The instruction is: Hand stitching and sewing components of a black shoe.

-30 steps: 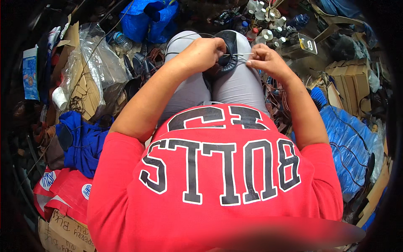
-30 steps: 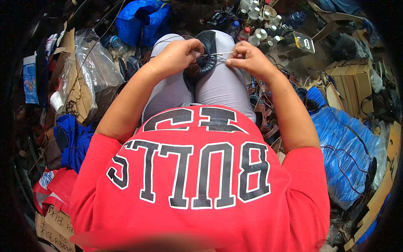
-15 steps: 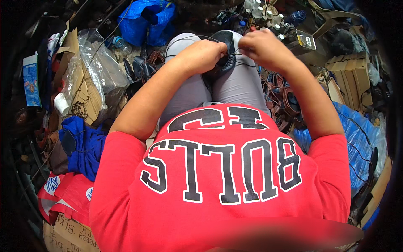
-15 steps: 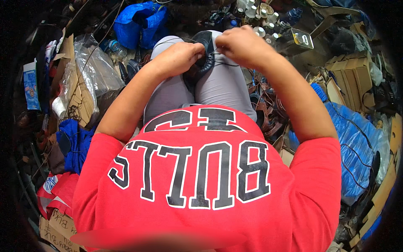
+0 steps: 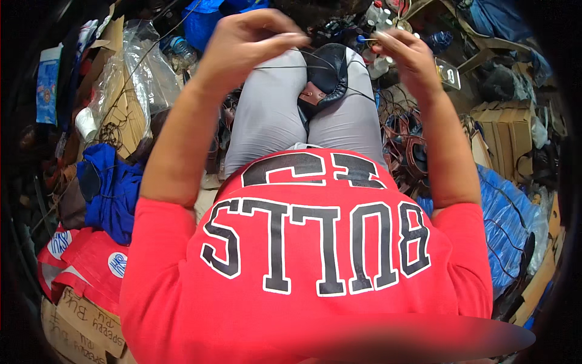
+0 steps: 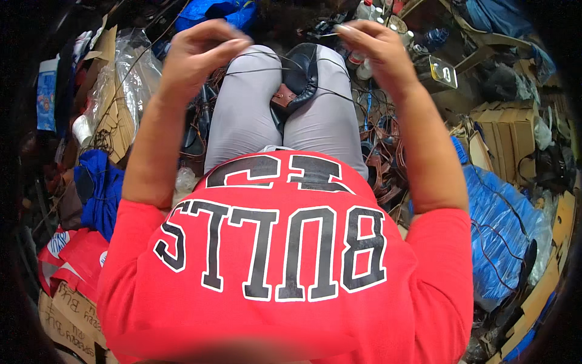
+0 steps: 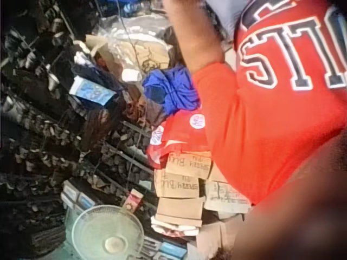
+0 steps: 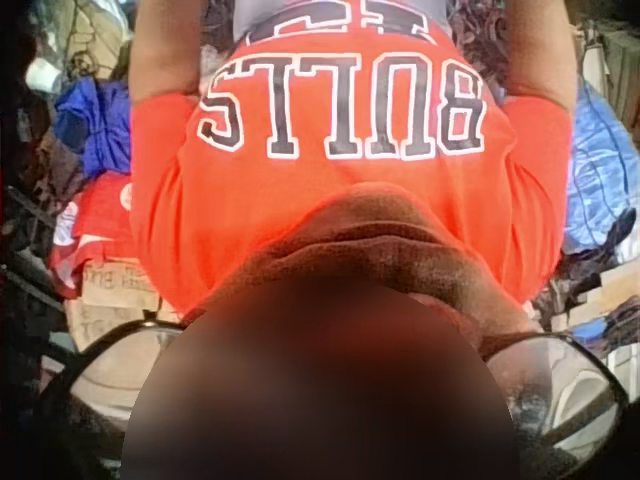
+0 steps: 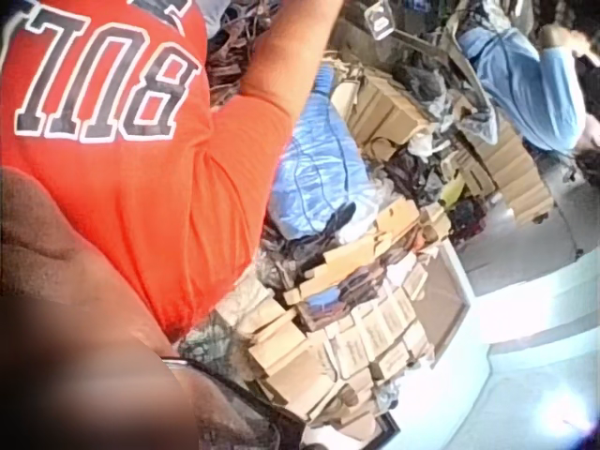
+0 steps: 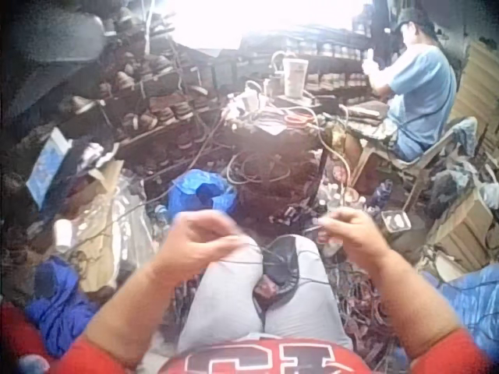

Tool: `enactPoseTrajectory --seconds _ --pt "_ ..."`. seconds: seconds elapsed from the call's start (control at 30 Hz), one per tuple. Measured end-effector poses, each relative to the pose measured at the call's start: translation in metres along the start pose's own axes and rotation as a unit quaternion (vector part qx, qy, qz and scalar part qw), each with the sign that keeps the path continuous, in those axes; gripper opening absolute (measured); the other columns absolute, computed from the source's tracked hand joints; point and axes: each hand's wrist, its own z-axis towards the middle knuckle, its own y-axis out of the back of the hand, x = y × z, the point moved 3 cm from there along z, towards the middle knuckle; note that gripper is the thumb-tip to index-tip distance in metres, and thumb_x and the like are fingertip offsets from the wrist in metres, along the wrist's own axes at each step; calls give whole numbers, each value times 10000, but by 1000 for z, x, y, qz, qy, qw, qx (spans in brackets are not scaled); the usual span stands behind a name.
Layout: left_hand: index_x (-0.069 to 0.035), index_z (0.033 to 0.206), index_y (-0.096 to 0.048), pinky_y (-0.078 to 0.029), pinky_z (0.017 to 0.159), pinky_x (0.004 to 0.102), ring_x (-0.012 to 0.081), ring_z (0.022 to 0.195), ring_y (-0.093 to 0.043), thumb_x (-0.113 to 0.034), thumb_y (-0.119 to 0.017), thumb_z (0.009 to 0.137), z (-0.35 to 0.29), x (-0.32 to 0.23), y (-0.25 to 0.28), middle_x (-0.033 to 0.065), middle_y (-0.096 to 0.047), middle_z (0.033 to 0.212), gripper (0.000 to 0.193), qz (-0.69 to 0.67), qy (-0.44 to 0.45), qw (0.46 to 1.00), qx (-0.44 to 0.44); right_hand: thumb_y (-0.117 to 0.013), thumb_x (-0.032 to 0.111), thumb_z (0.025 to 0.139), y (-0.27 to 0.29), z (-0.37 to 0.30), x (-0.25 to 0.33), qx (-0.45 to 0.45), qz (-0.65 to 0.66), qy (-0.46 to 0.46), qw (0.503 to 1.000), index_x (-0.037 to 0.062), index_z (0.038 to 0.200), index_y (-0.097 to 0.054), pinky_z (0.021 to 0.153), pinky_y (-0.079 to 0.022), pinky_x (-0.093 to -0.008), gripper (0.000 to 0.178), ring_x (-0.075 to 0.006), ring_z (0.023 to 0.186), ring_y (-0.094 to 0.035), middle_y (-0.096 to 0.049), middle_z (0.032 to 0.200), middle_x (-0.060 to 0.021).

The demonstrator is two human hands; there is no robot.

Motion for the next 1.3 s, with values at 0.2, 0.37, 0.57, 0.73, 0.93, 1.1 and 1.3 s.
enactPoseTrajectory --seconds 0.2,0.37,0.57,0.73,0.93,1.1,1.3 --pt "-29 909 -582 -467 667 252 82 747 -566 -217 -506 938 -25 10 -82 -1 -610 843 205 -228 118 937 236 -493 339 936 -57 -15 8 265 234 -61 933 30 978 -604 564 -416 -204 332 -83 589 -516 -554 641 -22" --pt "-38 816 -618 -466 648 323 295 726 -577 -16 -646 729 -60 43 31 132 -583 764 94 392 -81 913 81 -575 254 881 32 -57 -45 146 -374 -13 916 41 1002 -650 700 -473 -282 256 -136 730 -597 -659 805 -76" --pt "-147 1094 -656 -444 828 263 198 921 -615 -336 -582 850 -161 -88 318 91 -658 1022 317 583 175 717 -339 -534 351 865 301 -179 -30 -191 -597 -239 742 103 1079 -633 813 -442 -317 342 -266 926 -607 -643 1024 -137" --pt "-239 1126 -636 -454 829 341 227 954 -621 -530 -536 812 -184 -124 332 70 -654 1058 439 709 357 445 -415 -543 355 799 376 -241 -24 -135 -716 -431 532 122 1132 -617 885 -434 -386 412 -328 1039 -569 -604 1105 -170" --pt "-87 1205 -565 -444 895 315 231 1053 -563 -40 -660 737 -66 50 43 131 -595 1153 480 378 -32 925 -19 -632 260 836 116 -94 -83 80 -304 -139 939 176 1297 -508 740 -430 -270 484 -106 792 -499 -594 893 -31" --pt "-79 1094 -606 -460 703 306 196 755 -592 -185 -634 828 -46 71 -36 109 -645 832 288 300 131 944 37 -622 277 862 -15 -63 -56 121 -135 -105 978 47 855 -575 584 -338 -226 235 -50 667 -402 -470 700 50" --pt "-12 807 -621 -388 647 236 80 691 -483 -215 -594 862 -84 83 68 -9 -570 712 212 201 237 947 -79 -607 272 838 67 -77 -63 13 -54 -226 973 147 684 -474 485 -223 -214 239 -31 533 -288 -334 622 90"
